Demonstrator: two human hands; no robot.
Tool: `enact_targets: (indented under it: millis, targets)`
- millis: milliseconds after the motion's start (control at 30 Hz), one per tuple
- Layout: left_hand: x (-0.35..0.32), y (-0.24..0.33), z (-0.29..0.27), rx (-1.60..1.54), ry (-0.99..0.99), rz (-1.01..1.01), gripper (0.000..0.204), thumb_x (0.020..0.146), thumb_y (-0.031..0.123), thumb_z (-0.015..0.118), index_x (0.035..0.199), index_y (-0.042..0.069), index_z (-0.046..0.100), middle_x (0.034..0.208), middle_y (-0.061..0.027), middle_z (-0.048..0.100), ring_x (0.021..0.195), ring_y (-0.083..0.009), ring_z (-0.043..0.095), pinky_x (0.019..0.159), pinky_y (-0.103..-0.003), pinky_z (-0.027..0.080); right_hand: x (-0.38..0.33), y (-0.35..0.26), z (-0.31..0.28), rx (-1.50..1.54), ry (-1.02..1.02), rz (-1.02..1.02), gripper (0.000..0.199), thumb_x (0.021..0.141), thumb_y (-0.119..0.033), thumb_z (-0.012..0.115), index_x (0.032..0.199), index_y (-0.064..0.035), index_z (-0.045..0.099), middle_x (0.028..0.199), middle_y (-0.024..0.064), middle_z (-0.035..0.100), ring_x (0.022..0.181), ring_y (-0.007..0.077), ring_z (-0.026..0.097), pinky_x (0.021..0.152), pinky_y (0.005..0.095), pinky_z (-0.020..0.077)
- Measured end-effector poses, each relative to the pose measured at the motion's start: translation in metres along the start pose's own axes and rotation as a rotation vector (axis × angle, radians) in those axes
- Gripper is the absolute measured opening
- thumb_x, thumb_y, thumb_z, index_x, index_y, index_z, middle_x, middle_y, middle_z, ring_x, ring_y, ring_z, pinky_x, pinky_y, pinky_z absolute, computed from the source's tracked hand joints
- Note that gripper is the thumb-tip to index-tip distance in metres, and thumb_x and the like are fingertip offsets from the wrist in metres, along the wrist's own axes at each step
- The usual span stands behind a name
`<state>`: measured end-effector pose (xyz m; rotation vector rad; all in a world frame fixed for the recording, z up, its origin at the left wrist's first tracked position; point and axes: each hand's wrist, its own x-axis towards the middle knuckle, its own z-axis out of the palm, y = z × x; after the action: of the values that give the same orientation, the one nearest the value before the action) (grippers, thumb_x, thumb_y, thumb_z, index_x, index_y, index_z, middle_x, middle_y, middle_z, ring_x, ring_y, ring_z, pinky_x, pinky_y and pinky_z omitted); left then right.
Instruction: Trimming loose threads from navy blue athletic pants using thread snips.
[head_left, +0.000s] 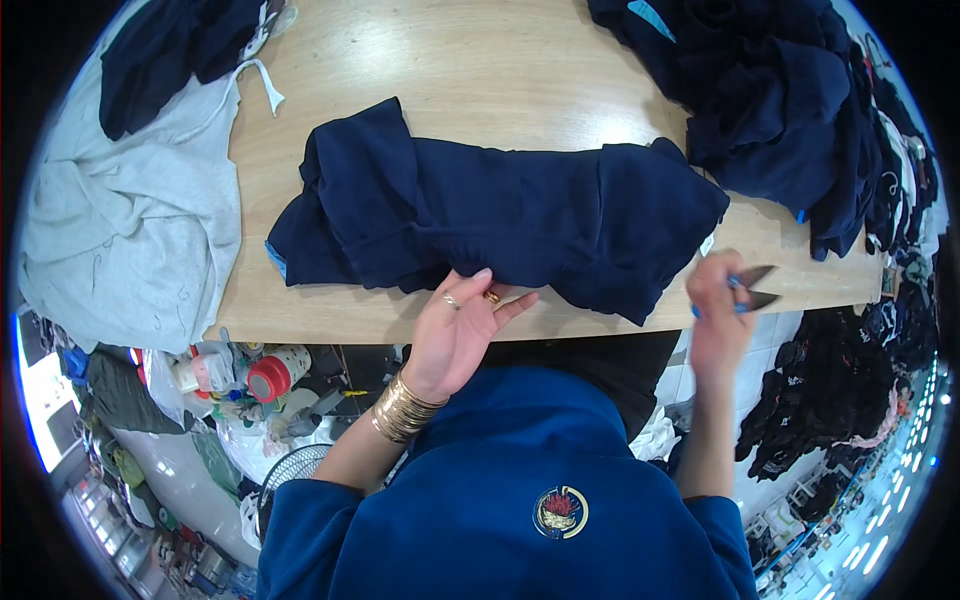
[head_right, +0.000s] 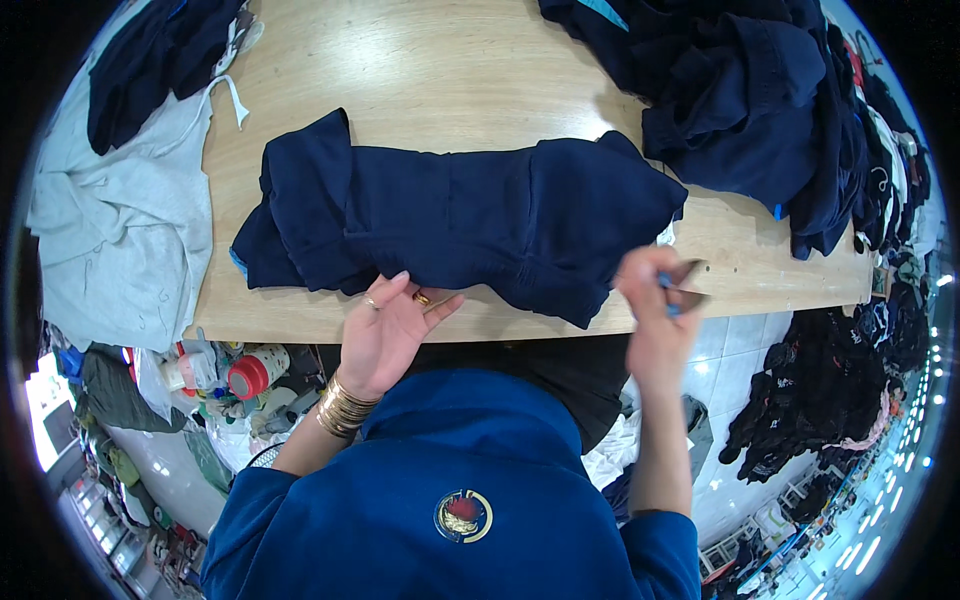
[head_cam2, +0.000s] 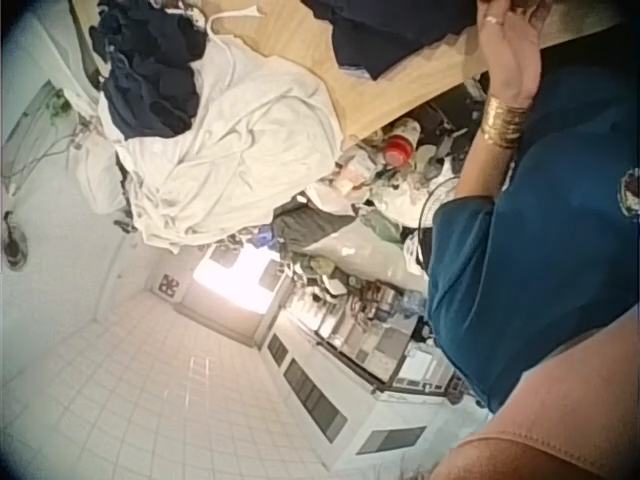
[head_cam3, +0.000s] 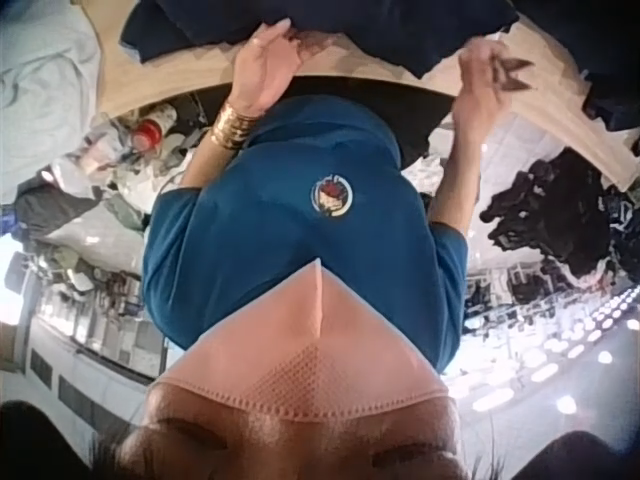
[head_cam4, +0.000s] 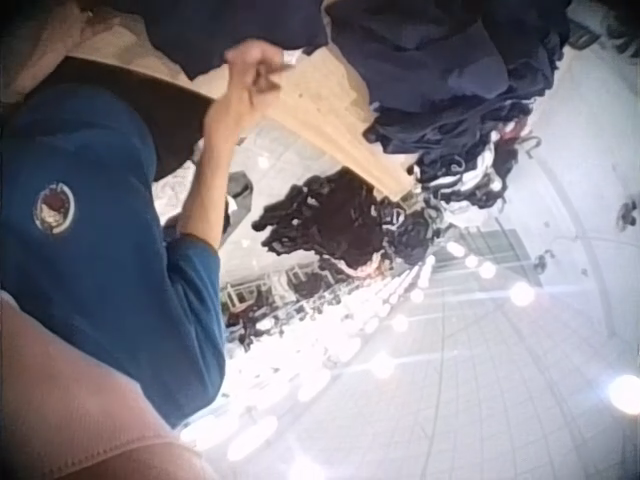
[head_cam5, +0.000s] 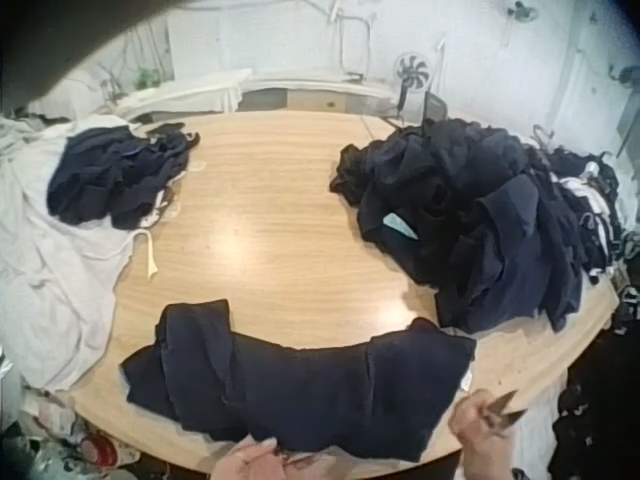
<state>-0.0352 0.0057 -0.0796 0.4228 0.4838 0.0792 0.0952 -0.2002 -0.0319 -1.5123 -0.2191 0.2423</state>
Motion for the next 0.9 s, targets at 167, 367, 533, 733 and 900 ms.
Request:
enact_targets:
  millis: [167,367,533,733,900]
  targets:
    - [-0.004,0.006,-0.005,-0.181,-0.136,-0.104,0.039,0.091,0.024,0.038,0.117,-0.004,0.045,0.111,-0.0190,0.058,0.104,-0.0278,0.056,0.102,-0.052,0.034,-0.008,-0.047,-0.093,-0.639,-0.723,0.516,0.011,0.071,-0.009,0.065,0.074,0.0009,0.061,0.063,0.0059,0.059,0.058,0.0136,0.056,0.054,0.0265,0.0410]
    - [0.000,0.003,-0.002,-0.226,-0.169,-0.155,0.043,0.091,0.026,0.033,0.119,-0.005,0.044,0.115,-0.0222,0.056,0.108,-0.0318,0.054,0.102,-0.053,0.034,-0.032,-0.044,-0.125,-1.425,-0.624,0.662,0.013,0.073,-0.006,0.063,0.086,-0.0040,0.066,0.068,0.0146,0.060,0.056,0.0250,0.056,0.055,0.0282,0.0414]
    - [0.004,0.004,-0.008,-0.230,-0.217,-0.129,0.043,0.091,0.025,0.033,0.120,-0.004,0.045,0.117,-0.0212,0.055,0.109,-0.0325,0.053,0.103,-0.053,0.032,-0.027,-0.032,-0.101,-0.960,-0.248,0.485,0.012,0.082,-0.007,0.058,0.089,-0.0015,0.066,0.057,0.0056,0.054,0.049,0.0116,0.046,0.049,0.0256,0.0365]
    - [-0.002,0.004,-0.009,-0.143,-0.132,-0.100,0.044,0.090,0.025,0.034,0.122,-0.004,0.043,0.119,-0.0198,0.054,0.111,-0.0321,0.052,0.104,-0.052,0.031,-0.020,-0.030,-0.090,-0.906,-0.103,0.376,0.012,0.084,-0.009,0.059,0.089,-0.0020,0.067,0.053,0.0023,0.048,0.048,0.0072,0.043,0.047,0.0231,0.0314]
    - [-0.003,0.002,-0.005,-0.117,-0.118,-0.080,0.046,0.090,0.025,0.034,0.125,-0.004,0.039,0.122,-0.0199,0.053,0.113,-0.0325,0.051,0.104,-0.053,0.030,-0.023,-0.024,-0.086,-0.903,-0.067,0.333,0.010,0.082,-0.010,0.062,0.088,-0.0018,0.066,0.055,0.0023,0.050,0.049,0.0063,0.044,0.047,0.0225,0.0315]
